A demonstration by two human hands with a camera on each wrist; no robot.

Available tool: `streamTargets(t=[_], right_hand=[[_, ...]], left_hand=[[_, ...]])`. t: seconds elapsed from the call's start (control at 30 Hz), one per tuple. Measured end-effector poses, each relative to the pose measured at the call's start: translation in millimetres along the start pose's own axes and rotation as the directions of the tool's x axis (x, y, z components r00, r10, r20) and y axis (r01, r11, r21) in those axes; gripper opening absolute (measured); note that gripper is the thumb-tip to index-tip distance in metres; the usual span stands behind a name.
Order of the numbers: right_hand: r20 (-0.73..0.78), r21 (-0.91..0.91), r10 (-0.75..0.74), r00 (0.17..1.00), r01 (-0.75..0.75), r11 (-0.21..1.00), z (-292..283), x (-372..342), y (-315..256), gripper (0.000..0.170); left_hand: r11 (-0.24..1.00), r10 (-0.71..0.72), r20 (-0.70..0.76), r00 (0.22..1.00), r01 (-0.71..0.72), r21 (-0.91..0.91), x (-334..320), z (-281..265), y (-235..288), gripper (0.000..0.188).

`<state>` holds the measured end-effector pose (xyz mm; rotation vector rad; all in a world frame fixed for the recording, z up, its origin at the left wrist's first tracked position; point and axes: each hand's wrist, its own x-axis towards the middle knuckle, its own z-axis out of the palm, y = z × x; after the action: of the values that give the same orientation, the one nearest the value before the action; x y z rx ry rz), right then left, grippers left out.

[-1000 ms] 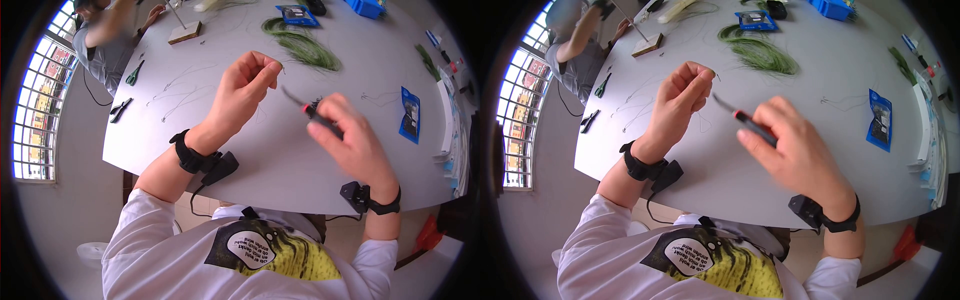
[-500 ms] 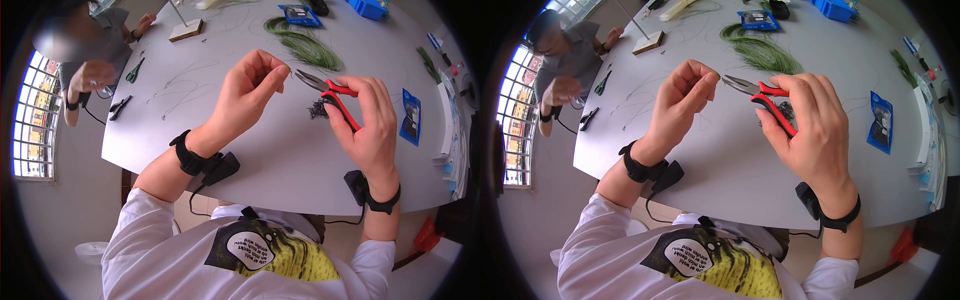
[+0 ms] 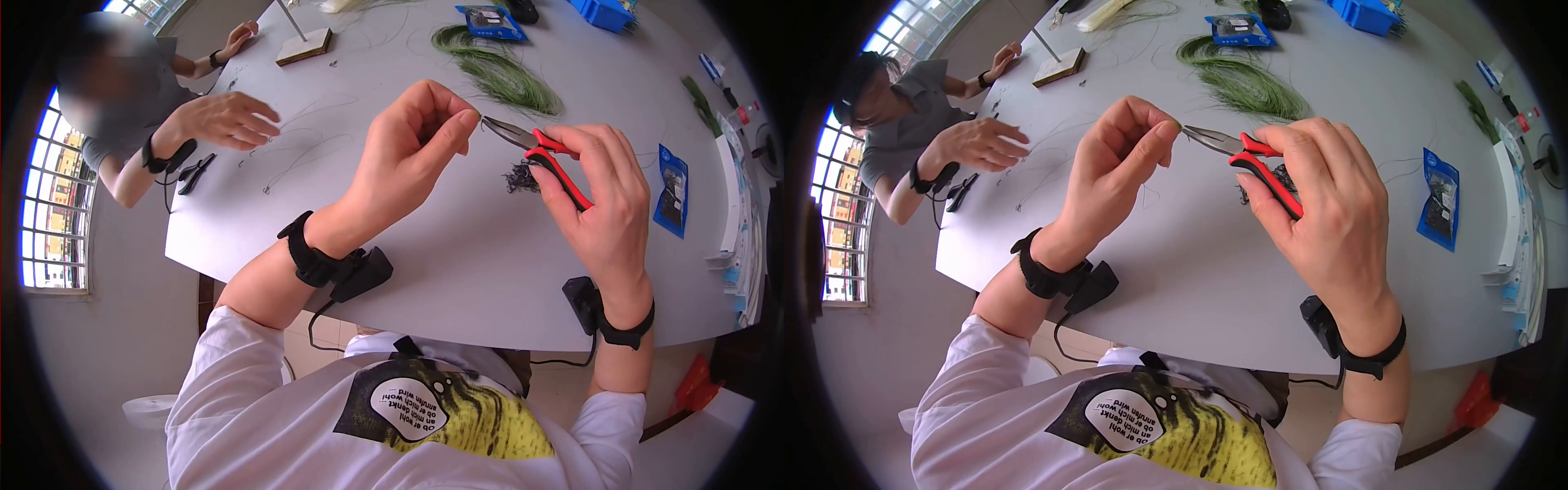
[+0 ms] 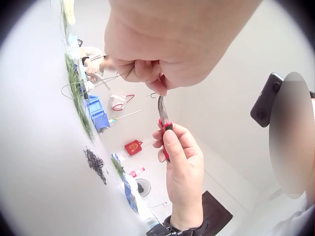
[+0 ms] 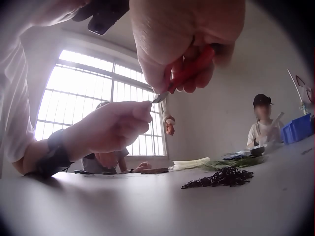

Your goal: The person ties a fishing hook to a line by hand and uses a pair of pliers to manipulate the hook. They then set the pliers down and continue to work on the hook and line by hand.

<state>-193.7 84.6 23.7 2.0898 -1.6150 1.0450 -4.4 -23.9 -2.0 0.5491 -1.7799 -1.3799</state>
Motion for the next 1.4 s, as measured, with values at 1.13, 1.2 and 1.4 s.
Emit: streamTargets(t=[1.13,1.2,1.4], right_hand=[[-0.186,-0.428,0.587,0.788,-0.602,0.674,-54.9,-25.7,110.6,0.033],[-0.19,-0.444,0.597,0.779,-0.611,0.655,-59.3,-33.0,127.4,0.035],[-0.183,-0.475,0.633,0.753,-0.631,0.613,-67.4,-39.3,138.5,0.037]], left_hand=[[0.99,-0.054,-0.138,0.989,0.071,0.121,12.6,-15.7,-20.2,0.02],[0.991,-0.049,-0.136,0.99,0.065,0.116,12.1,-15.3,-20.0,0.02],[0.992,-0.047,-0.12,0.992,0.06,0.108,10.3,-13.2,-16.8,0.02]])
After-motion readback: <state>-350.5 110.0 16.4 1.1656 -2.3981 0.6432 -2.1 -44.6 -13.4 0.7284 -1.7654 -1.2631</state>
